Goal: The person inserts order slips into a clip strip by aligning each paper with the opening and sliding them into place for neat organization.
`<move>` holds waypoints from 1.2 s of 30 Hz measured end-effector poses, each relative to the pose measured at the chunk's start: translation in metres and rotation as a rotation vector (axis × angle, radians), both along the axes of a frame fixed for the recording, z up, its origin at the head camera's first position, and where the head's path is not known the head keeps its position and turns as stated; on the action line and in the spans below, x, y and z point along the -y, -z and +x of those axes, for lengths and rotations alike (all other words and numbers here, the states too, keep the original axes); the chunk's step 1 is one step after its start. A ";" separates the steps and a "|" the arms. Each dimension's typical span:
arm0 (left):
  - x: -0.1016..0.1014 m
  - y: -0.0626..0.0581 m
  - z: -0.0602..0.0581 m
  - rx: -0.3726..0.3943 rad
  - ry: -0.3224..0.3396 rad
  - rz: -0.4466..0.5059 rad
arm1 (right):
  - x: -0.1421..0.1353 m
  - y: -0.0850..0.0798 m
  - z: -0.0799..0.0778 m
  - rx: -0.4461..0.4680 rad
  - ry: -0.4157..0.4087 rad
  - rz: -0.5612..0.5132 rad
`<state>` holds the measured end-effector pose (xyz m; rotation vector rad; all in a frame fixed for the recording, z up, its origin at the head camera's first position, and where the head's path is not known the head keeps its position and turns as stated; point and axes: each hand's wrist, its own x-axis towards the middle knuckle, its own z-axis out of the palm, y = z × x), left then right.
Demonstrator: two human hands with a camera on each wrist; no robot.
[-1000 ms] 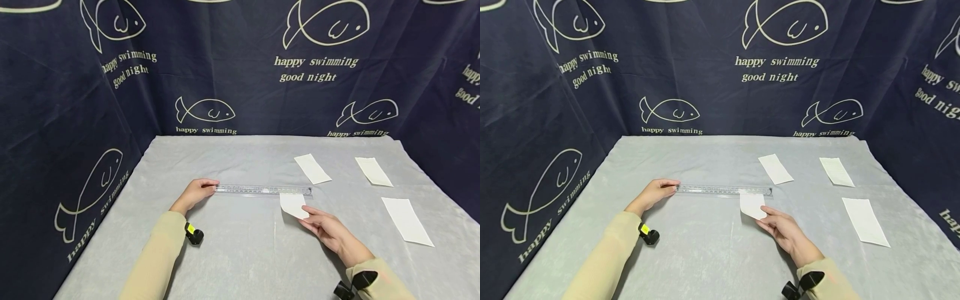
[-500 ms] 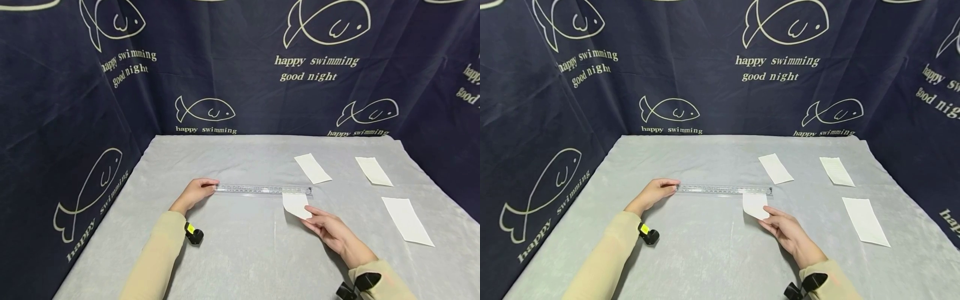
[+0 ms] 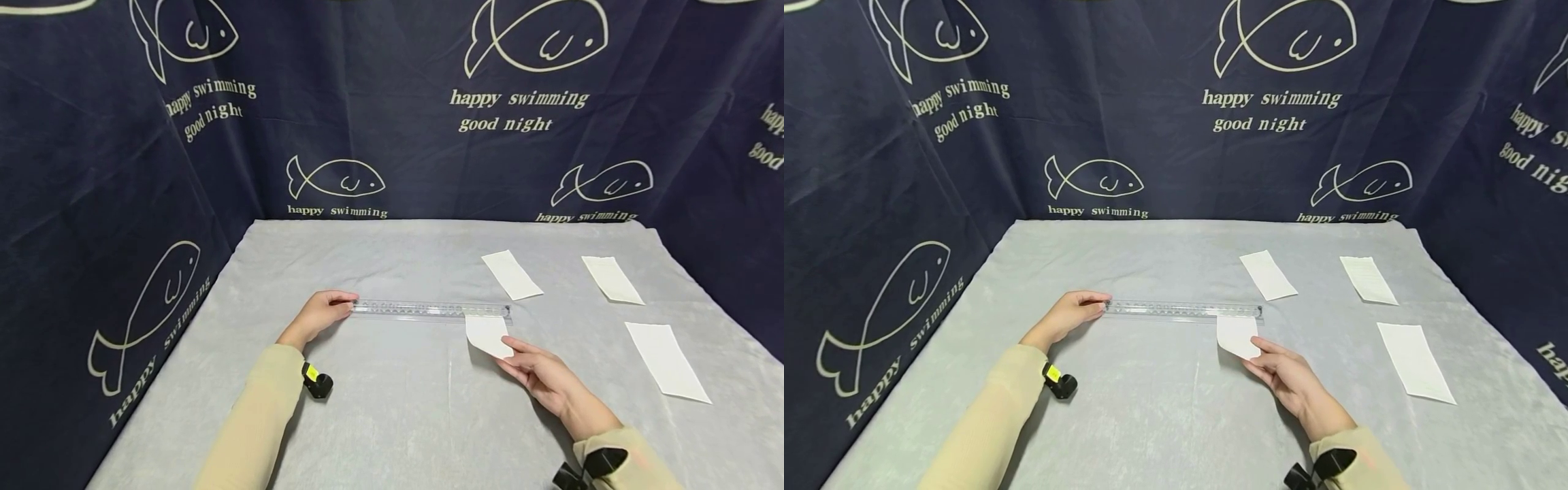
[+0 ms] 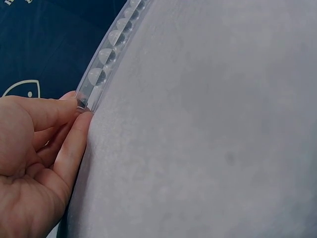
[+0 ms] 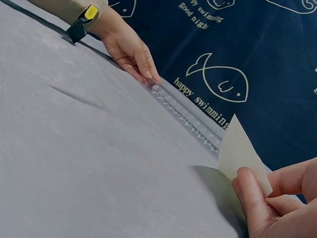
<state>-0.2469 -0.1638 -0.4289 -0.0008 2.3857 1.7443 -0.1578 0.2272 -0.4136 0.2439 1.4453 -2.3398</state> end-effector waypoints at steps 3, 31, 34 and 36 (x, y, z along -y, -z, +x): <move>0.000 0.000 0.000 -0.001 -0.001 0.004 | -0.001 0.000 0.000 0.002 0.008 -0.008; 0.000 -0.001 0.002 -0.026 0.012 -0.032 | -0.008 0.003 0.002 0.016 0.029 -0.025; 0.000 -0.001 0.002 -0.033 0.016 -0.036 | -0.009 0.004 0.002 0.013 0.033 -0.029; 0.000 -0.001 0.002 -0.040 0.015 -0.041 | -0.010 0.004 0.002 0.013 0.037 -0.032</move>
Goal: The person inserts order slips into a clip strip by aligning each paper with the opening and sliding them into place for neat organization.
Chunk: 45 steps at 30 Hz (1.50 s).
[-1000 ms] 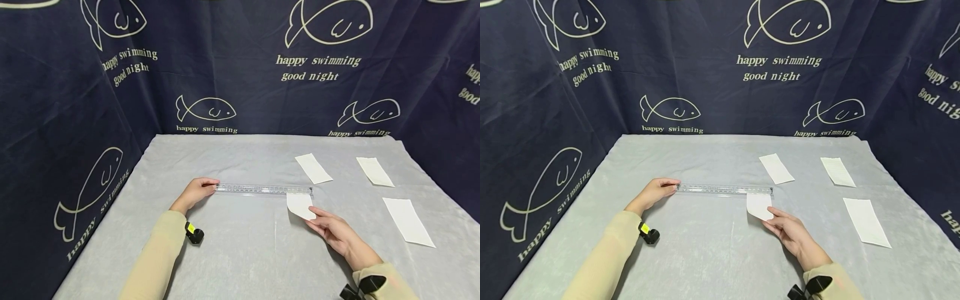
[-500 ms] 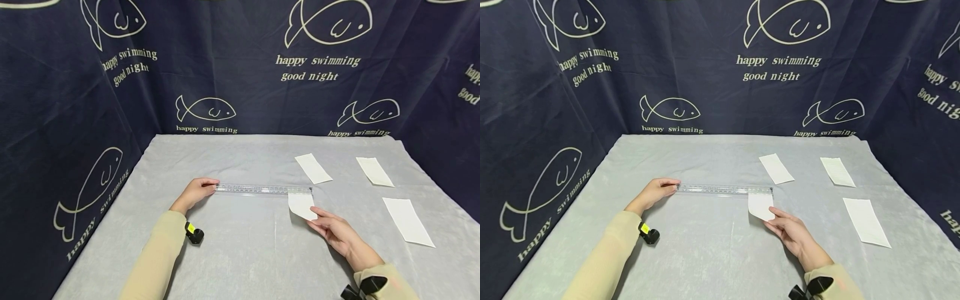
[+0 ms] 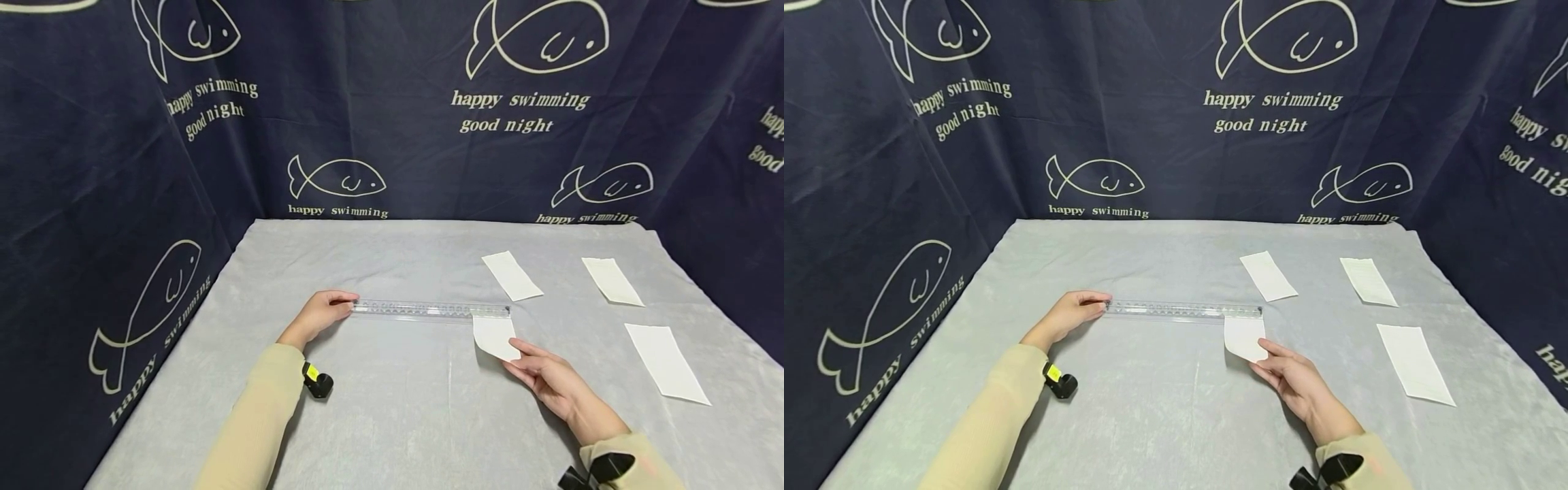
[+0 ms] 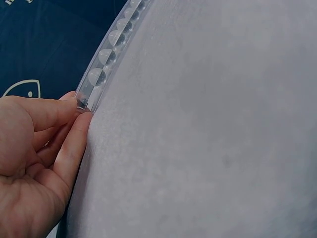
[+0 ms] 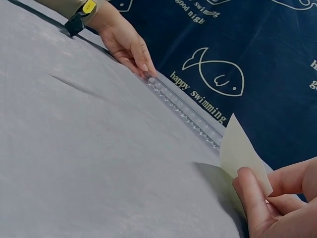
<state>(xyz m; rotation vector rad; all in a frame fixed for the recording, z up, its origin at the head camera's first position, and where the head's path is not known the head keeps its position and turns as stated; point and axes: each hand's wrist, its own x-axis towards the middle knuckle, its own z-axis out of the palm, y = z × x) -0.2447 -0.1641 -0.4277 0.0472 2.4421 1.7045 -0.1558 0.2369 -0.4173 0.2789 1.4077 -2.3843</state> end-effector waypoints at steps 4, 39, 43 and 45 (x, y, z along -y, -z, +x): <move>0.000 -0.001 0.000 -0.006 -0.001 -0.003 | -0.001 0.000 0.000 -0.001 -0.001 0.000; 0.001 -0.001 -0.001 0.003 0.007 -0.009 | -0.003 -0.001 -0.003 -0.066 -0.058 0.146; 0.000 -0.001 0.000 0.013 0.000 -0.005 | -0.003 0.000 -0.003 -0.055 -0.064 0.162; 0.000 -0.002 0.001 0.006 0.000 -0.008 | -0.005 -0.001 -0.003 -0.051 -0.070 0.168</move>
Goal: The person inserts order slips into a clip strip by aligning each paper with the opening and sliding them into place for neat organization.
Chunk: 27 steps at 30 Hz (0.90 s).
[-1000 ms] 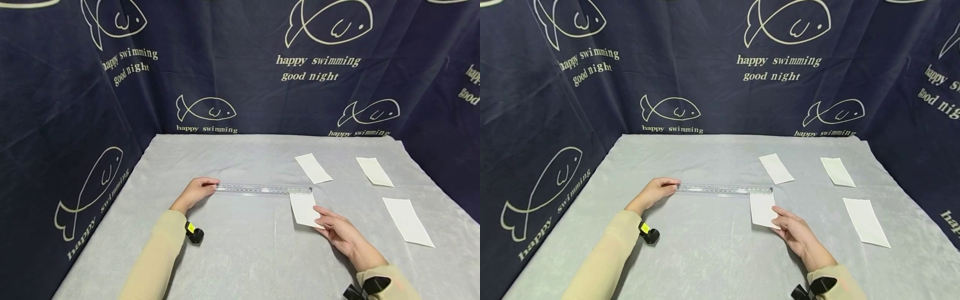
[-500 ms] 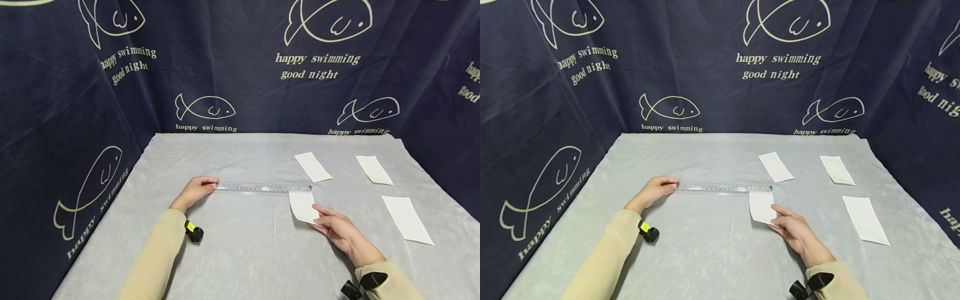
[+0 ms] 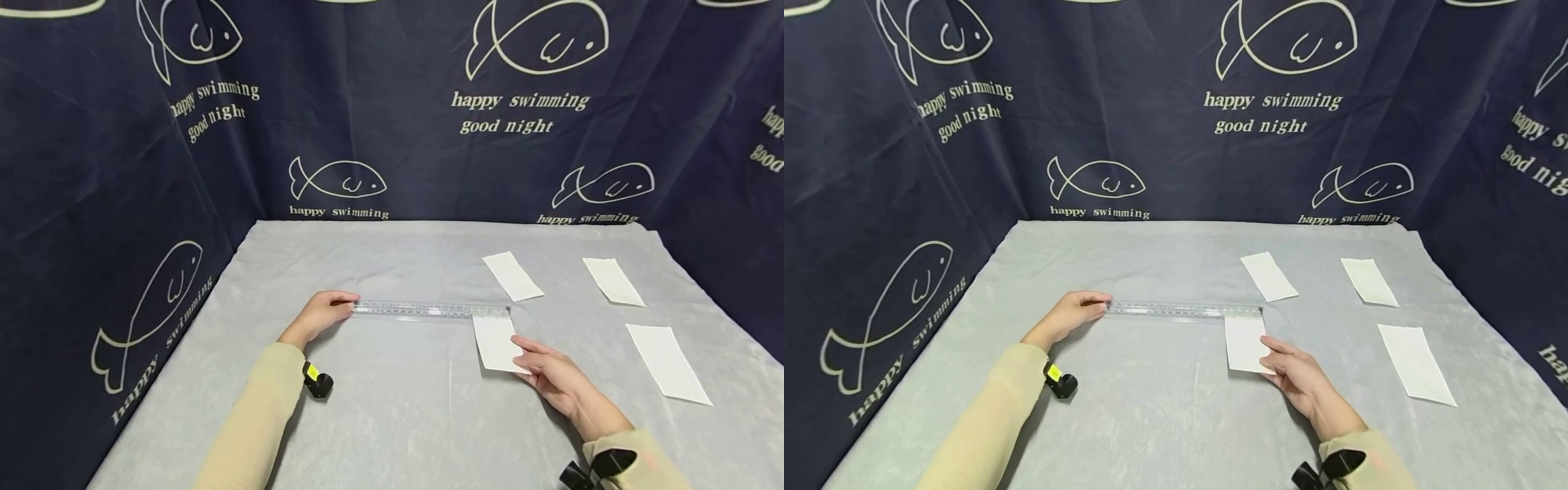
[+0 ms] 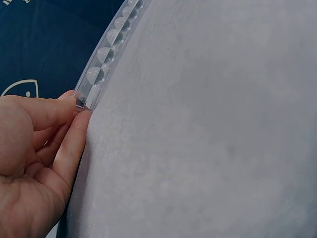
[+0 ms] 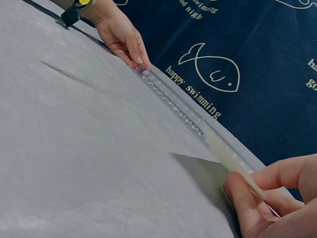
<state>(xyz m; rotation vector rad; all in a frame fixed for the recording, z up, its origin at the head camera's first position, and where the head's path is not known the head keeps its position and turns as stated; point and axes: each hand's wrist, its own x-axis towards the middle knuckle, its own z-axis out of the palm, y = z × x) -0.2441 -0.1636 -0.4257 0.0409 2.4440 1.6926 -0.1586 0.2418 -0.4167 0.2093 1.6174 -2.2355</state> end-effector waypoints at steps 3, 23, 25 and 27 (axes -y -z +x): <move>0.000 0.000 0.000 0.004 0.002 0.017 | -0.002 0.000 0.001 0.013 0.002 -0.007; 0.000 0.001 0.000 0.003 -0.014 -0.016 | -0.036 0.002 0.001 0.019 -0.066 -0.278; 0.000 0.000 0.001 0.007 -0.015 -0.016 | -0.040 0.002 -0.001 0.028 -0.065 -0.329; 0.000 0.000 0.001 0.008 -0.013 -0.005 | -0.042 0.002 -0.003 0.047 -0.051 -0.354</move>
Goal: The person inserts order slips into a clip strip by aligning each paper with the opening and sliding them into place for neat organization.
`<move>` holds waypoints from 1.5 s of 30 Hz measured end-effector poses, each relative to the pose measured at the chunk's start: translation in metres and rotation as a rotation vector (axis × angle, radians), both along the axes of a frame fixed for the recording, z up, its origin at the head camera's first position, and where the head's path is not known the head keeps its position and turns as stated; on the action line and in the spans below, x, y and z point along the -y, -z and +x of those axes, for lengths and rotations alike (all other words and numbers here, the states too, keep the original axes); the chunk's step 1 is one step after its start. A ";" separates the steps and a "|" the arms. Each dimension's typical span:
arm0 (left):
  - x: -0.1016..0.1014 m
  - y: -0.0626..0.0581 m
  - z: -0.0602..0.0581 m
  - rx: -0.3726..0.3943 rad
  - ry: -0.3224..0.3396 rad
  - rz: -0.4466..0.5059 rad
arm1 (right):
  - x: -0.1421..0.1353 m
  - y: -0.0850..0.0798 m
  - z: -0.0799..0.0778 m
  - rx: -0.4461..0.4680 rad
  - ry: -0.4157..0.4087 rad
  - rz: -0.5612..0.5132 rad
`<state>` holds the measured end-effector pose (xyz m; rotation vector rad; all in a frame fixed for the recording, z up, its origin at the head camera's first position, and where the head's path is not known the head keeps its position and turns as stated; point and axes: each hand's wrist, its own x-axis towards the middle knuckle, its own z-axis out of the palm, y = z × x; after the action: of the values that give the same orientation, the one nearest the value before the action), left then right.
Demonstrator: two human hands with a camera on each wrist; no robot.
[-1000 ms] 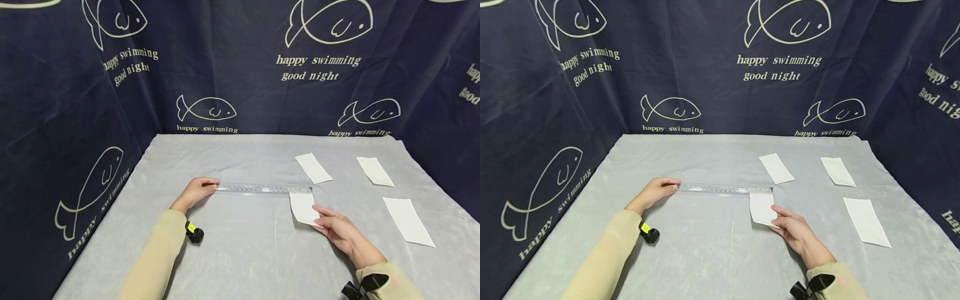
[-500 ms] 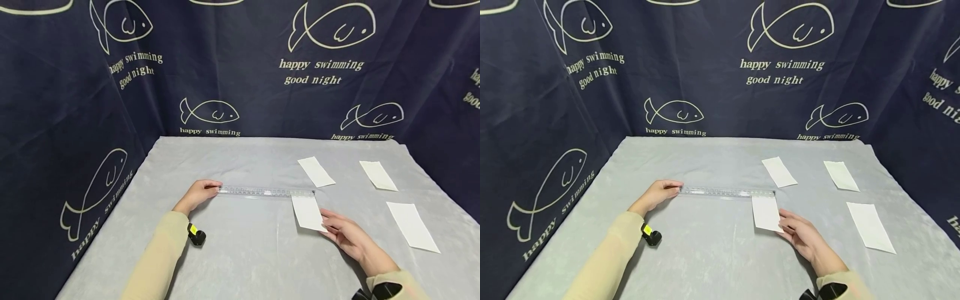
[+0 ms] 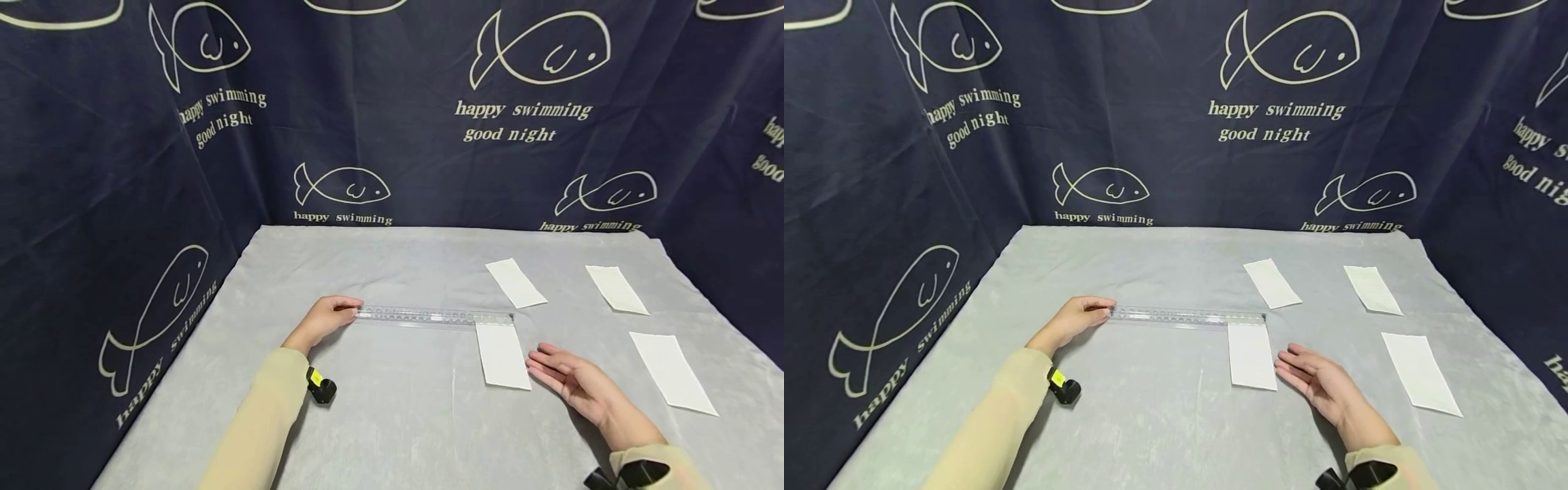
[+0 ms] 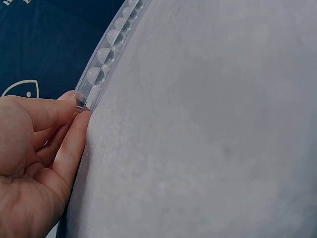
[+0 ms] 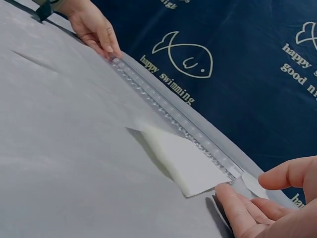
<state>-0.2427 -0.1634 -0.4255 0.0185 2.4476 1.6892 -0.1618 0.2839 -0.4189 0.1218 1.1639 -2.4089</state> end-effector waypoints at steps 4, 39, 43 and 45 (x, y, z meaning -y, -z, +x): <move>0.000 0.000 0.001 0.006 -0.002 0.014 | -0.004 0.000 -0.003 0.039 0.025 -0.033; 0.001 0.003 0.000 -0.008 -0.005 0.030 | -0.027 -0.002 -0.038 0.104 0.154 -0.147; 0.002 0.004 -0.002 -0.011 -0.002 0.012 | -0.030 -0.001 -0.042 0.119 0.170 -0.156; 0.002 0.004 -0.002 -0.016 0.001 0.008 | -0.032 -0.001 -0.044 0.130 0.174 -0.157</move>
<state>-0.2448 -0.1653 -0.4293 0.0351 2.4517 1.7051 -0.2060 0.3156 -0.4183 0.3366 0.9367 -2.5904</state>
